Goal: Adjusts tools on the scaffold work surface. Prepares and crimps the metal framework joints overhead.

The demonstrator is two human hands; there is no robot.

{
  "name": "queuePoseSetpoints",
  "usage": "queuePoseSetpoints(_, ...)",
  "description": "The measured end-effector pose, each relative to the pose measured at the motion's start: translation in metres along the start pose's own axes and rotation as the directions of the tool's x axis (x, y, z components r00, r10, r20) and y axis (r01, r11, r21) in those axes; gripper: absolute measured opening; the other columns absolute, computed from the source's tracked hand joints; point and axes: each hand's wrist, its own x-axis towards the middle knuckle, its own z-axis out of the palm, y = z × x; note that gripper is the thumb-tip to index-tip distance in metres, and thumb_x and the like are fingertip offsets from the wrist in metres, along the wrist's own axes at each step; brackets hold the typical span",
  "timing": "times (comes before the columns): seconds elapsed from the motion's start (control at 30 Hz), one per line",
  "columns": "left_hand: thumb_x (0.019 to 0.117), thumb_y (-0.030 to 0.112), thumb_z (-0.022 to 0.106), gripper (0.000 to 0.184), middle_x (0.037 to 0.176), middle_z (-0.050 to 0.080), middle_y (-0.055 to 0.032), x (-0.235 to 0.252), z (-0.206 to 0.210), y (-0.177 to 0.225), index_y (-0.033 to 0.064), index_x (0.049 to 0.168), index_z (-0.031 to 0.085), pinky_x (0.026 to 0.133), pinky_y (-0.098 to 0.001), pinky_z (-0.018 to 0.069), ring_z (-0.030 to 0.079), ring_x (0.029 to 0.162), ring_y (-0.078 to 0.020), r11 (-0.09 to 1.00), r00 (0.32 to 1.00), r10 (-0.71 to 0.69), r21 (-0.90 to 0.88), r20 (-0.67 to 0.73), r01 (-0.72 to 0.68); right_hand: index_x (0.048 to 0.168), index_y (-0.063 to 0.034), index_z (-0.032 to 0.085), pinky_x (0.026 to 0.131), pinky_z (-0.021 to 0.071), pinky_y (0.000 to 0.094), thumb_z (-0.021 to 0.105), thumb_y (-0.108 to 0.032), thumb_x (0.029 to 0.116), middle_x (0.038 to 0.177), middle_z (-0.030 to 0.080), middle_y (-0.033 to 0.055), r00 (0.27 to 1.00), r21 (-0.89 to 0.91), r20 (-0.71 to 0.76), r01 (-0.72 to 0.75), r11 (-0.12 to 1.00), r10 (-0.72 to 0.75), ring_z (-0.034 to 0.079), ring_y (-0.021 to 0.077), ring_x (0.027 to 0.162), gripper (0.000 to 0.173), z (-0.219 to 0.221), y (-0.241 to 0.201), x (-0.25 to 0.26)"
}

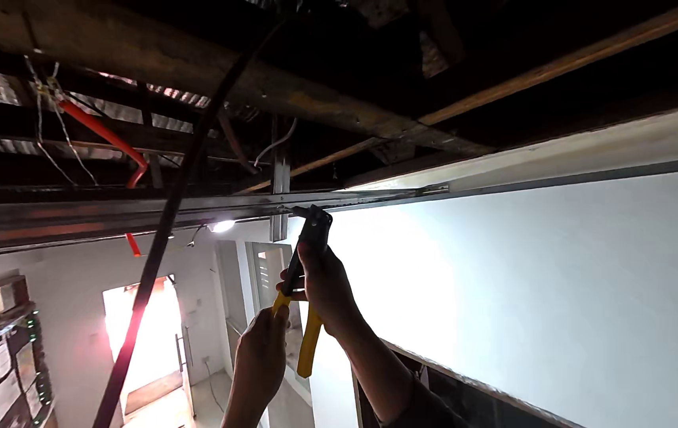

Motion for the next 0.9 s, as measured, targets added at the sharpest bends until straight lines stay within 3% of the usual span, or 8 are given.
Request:
queuePoseSetpoints(0.3, 0.1112, 0.035, 0.043, 0.040, 0.087, 0.072, -0.0025, -0.005, 0.015, 0.016, 0.0065, 0.112, 0.072, 0.062, -0.0271, 0.0588, 0.068, 0.067, -0.0140, 0.909, 0.987, -0.103, -0.390, 0.126, 0.145, 0.125, -0.0122, 0.053, 0.058, 0.0608, 0.0380, 0.049, -0.050, 0.1064, 0.083, 0.068, 0.0092, 0.999, -0.380, 0.024, 0.050, 0.924, -0.044, 0.070, 0.0204, 0.065, 0.042, -0.004, -0.022, 0.008)
queuePoseSetpoints(0.43, 0.1113, 0.036, 0.042, 0.042, 0.081, 0.067, -0.0038, 0.004, 0.025, 0.003, 0.0055, 0.106, 0.071, 0.057, -0.0282, 0.0546, 0.062, 0.062, -0.0145, 0.912, 0.985, -0.148, -0.374, 0.085, 0.169, 0.132, -0.0097, 0.052, 0.067, 0.0656, 0.0439, 0.047, -0.048, 0.1076, 0.093, 0.072, 0.0165, 0.993, -0.144, 0.107, -0.034, 0.989, 0.050, 0.075, 0.0286, 0.076, 0.046, -0.010, -0.019, 0.019)
queuePoseSetpoints(0.57, 0.1103, 0.039, 0.043, 0.044, 0.077, 0.064, -0.0005, 0.003, 0.027, -0.005, 0.0078, 0.100, 0.072, 0.055, -0.0282, 0.0502, 0.058, 0.060, -0.0124, 0.948, 0.986, -0.166, -0.276, -0.014, 0.156, 0.139, -0.0144, 0.056, 0.086, 0.0620, 0.0447, 0.056, -0.057, 0.1012, 0.113, 0.072, 0.0096, 0.984, -0.129, 0.179, -0.004, 0.992, 0.028, 0.073, 0.0238, 0.099, 0.057, -0.023, 0.010, -0.009)
queuePoseSetpoints(0.63, 0.1104, 0.033, 0.044, 0.040, 0.072, 0.063, -0.0002, 0.003, 0.024, -0.008, 0.0075, 0.097, 0.072, 0.055, -0.0282, 0.0511, 0.058, 0.058, -0.0123, 0.949, 0.989, -0.150, -0.281, -0.014, 0.140, 0.137, -0.0100, 0.059, 0.092, 0.0603, 0.0392, 0.069, -0.042, 0.0966, 0.111, 0.072, 0.0061, 0.983, -0.110, 0.183, 0.026, 0.994, -0.006, 0.071, 0.0180, 0.101, 0.052, -0.024, 0.034, -0.035)
queuePoseSetpoints(0.7, 0.1102, 0.030, 0.044, 0.039, 0.068, 0.062, -0.0011, 0.006, 0.020, -0.007, 0.0064, 0.093, 0.070, 0.054, -0.0278, 0.0512, 0.058, 0.056, -0.0129, 0.935, 0.990, -0.141, -0.325, 0.015, 0.138, 0.128, -0.0061, 0.065, 0.091, 0.0581, 0.0328, 0.069, -0.031, 0.0973, 0.107, 0.072, 0.0059, 0.983, -0.013, 0.167, 0.076, 0.997, -0.072, 0.069, 0.0146, 0.098, 0.039, -0.017, 0.051, -0.040)
queuePoseSetpoints(0.77, 0.1104, 0.033, 0.045, 0.043, 0.067, 0.062, -0.0031, 0.005, 0.012, -0.005, 0.0052, 0.089, 0.070, 0.054, -0.0280, 0.0534, 0.059, 0.056, -0.0139, 0.914, 0.983, -0.165, -0.361, 0.081, 0.183, 0.124, -0.0040, 0.068, 0.095, 0.0576, 0.0363, 0.065, -0.028, 0.1002, 0.108, 0.073, 0.0104, 0.984, 0.114, 0.163, 0.052, 0.992, -0.070, 0.070, 0.0193, 0.100, 0.034, -0.009, 0.065, -0.031)
queuePoseSetpoints(0.83, 0.1112, 0.033, 0.042, 0.047, 0.070, 0.063, -0.0043, 0.007, 0.006, -0.002, 0.0039, 0.088, 0.070, 0.057, -0.0279, 0.0551, 0.061, 0.058, -0.0141, 0.873, 0.968, -0.205, -0.420, 0.144, 0.247, 0.124, -0.0065, 0.068, 0.090, 0.0580, 0.0387, 0.066, -0.036, 0.0991, 0.103, 0.075, 0.0110, 0.983, 0.117, 0.160, 0.068, 0.991, -0.087, 0.071, 0.0215, 0.096, 0.039, -0.002, 0.072, -0.021)
queuePoseSetpoints(0.9, 0.1129, 0.030, 0.036, 0.047, 0.074, 0.066, -0.0049, 0.007, 0.006, 0.000, 0.0023, 0.093, 0.067, 0.065, -0.0280, 0.0574, 0.064, 0.067, -0.0128, 0.751, 0.953, -0.224, -0.588, 0.203, 0.302, 0.114, -0.0105, 0.069, 0.069, 0.0577, 0.0354, 0.070, -0.043, 0.0927, 0.084, 0.070, 0.0055, 0.996, 0.014, 0.030, 0.083, 0.996, -0.084, 0.068, 0.0167, 0.074, 0.039, 0.011, 0.076, -0.016)
